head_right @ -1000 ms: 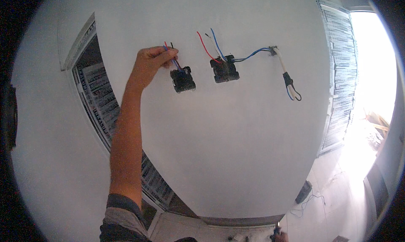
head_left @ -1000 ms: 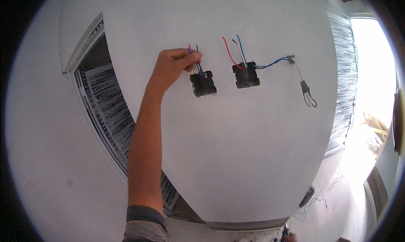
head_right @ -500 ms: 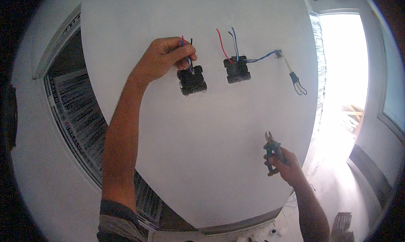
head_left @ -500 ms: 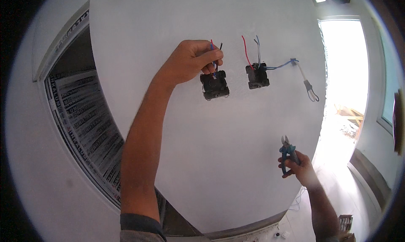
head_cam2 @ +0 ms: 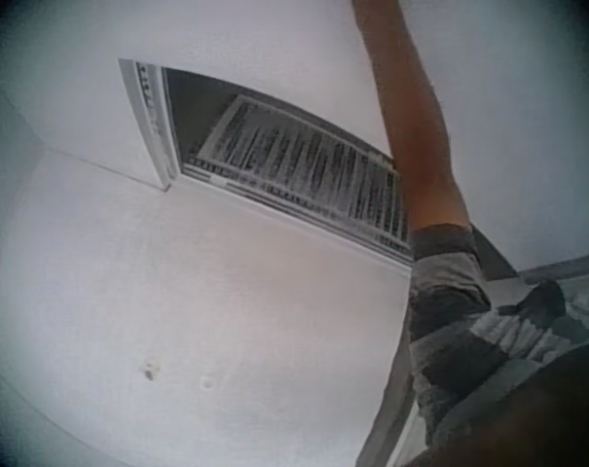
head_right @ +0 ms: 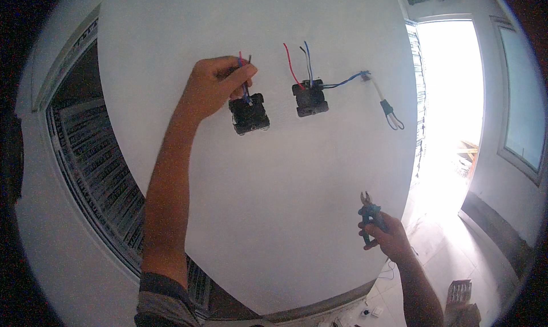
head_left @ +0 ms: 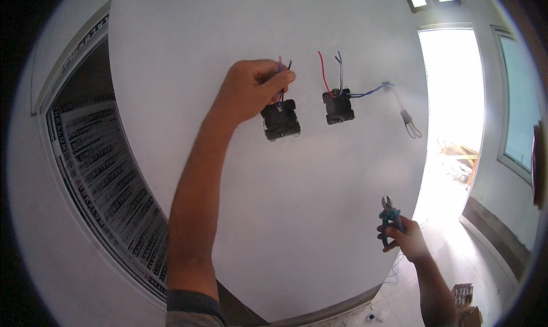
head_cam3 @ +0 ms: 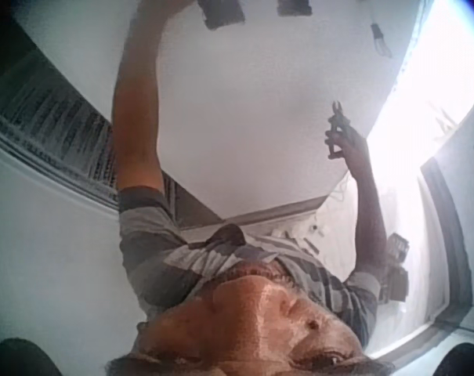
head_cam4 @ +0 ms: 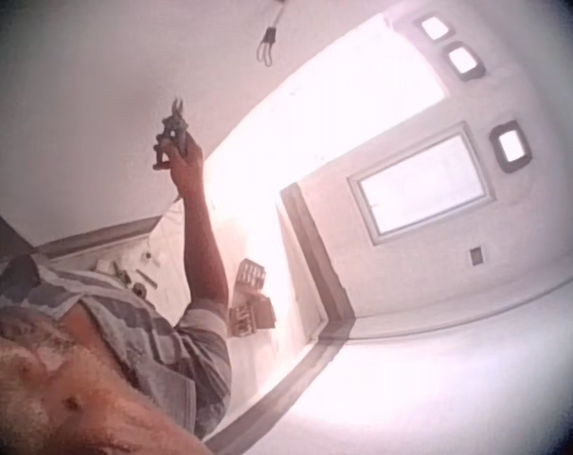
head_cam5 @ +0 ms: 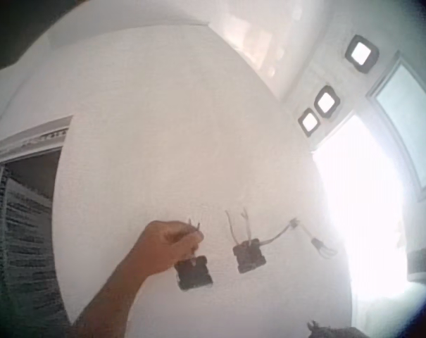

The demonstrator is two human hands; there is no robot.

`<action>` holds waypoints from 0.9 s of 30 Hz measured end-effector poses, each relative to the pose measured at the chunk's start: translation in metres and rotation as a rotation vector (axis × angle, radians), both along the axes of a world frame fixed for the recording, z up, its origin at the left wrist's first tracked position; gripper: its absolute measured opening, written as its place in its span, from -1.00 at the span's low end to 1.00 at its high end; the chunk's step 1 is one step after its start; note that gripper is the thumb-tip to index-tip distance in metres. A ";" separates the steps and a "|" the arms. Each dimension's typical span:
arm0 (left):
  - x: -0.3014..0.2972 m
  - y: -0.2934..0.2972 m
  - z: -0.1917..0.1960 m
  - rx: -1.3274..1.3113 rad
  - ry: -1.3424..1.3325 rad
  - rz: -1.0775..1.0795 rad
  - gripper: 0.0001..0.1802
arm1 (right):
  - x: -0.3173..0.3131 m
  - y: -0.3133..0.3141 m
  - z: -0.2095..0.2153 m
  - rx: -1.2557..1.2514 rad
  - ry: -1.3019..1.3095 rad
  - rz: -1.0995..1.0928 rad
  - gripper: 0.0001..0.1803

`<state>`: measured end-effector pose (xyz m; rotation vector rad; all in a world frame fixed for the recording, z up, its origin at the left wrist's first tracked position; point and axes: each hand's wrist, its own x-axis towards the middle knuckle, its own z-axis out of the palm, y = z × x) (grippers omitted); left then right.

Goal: The person unpacks electrical components from boxes and plastic bags, then uses pliers and a screwdriver to strip wires and connect them to wall-mounted electrical boxes.

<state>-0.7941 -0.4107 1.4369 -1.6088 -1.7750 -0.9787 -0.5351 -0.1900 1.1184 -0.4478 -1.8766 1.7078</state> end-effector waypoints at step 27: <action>-0.015 -0.004 -0.075 0.346 0.280 -0.053 -0.71 | -0.018 0.038 -0.055 -0.222 0.063 0.167 -0.58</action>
